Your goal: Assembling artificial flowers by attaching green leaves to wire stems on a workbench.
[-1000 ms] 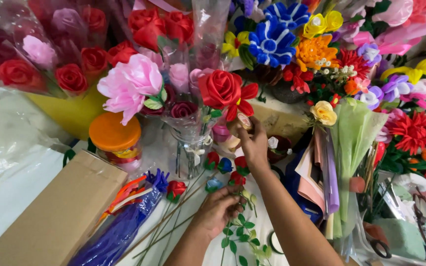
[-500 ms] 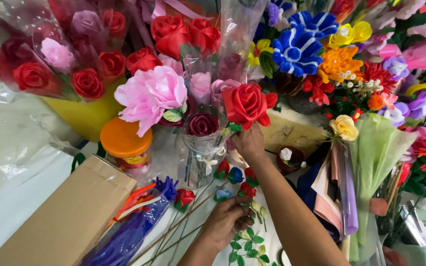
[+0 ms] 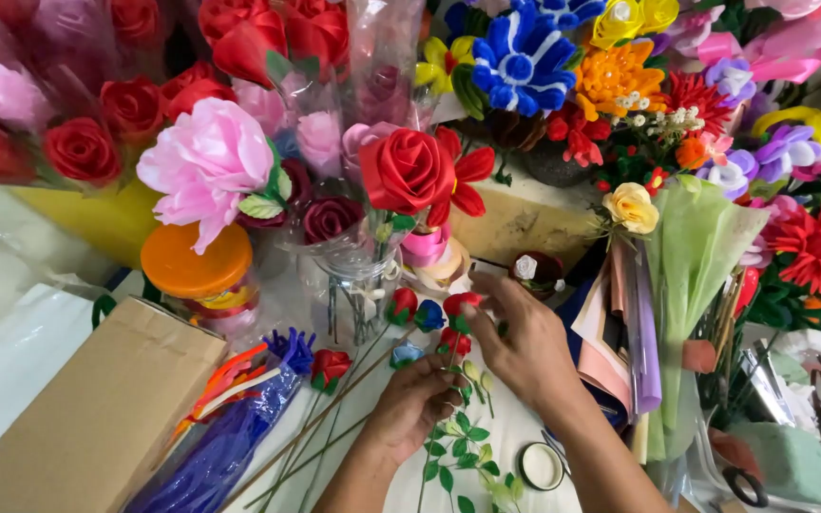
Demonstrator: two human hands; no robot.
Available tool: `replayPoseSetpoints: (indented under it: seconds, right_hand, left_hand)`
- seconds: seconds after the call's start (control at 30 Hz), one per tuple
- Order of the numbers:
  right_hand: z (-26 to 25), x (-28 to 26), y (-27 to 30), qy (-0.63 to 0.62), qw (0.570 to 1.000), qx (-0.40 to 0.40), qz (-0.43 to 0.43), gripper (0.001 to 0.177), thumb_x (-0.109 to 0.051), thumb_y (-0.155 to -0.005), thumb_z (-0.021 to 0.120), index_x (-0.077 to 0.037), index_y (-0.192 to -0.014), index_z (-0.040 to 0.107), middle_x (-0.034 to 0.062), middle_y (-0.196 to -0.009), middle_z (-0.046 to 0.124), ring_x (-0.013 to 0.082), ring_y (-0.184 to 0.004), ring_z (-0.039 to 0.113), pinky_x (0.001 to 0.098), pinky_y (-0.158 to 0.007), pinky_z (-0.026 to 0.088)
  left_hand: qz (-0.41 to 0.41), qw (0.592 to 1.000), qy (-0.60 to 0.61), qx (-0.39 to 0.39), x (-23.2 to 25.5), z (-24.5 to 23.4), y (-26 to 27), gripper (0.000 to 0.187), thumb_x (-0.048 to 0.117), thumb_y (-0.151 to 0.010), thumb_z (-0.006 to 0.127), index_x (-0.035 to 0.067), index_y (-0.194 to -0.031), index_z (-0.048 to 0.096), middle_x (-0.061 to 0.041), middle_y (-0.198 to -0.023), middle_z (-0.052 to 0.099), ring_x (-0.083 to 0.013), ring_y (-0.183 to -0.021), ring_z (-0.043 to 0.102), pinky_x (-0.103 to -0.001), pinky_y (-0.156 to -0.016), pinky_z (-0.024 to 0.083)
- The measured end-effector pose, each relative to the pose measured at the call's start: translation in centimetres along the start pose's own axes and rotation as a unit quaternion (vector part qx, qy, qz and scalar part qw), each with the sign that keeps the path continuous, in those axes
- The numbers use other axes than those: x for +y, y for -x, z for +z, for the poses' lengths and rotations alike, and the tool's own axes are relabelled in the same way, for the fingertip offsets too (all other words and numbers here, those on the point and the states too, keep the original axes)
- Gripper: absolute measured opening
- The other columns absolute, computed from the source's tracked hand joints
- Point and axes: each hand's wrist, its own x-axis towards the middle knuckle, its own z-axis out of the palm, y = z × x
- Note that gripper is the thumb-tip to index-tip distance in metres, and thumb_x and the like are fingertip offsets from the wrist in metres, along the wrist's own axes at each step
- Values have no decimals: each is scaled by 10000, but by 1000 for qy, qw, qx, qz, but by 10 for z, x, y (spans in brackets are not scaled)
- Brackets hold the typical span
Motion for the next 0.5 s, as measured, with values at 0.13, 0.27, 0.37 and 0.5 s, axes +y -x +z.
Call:
replayPoseSetpoints:
  seconds: [0.13, 0.27, 0.37, 0.5]
  right_hand:
    - [-2, 20, 65, -94, 991, -14, 94, 382, -377, -929, 588, -134, -1187, 730, 18, -1139, 829, 158, -906, 787, 316, -778, 607]
    - [23, 37, 109, -190, 956, -74, 212, 289, -291, -912, 657, -126, -1126, 759, 33, -979, 875, 162, -840, 831, 288, -714, 606]
    - [36, 38, 127, -394, 851, -78, 338, 391, -223, -935, 626, -65, -1293, 628, 198, -905, 814, 285, -739, 709, 379, -675, 572]
    - [35, 29, 129, -461, 768, -13, 443, 432, -188, -945, 578, -78, -1363, 582, 272, -942, 790, 400, -733, 747, 458, -700, 581]
  left_hand:
    - [-1, 997, 73, -14, 0, 3, 2, 264, -19, -930, 673, -25, -1194, 671, -156, -982, 711, -224, -829, 700, -328, -786, 620]
    - [13, 997, 43, -57, -9, 10, 9, 232, 11, -989, 603, -15, -1217, 638, -155, -1014, 699, -211, -931, 699, -303, -838, 624]
    - [28, 998, 39, -49, -22, 18, 14, 300, 9, -951, 643, -7, -1249, 615, -168, -1050, 699, -244, -958, 719, -311, -852, 611]
    - [49, 996, -10, -75, -28, 27, 17, 212, 9, -939, 653, 16, -1150, 626, -121, -1058, 699, -242, -1043, 718, -300, -917, 581]
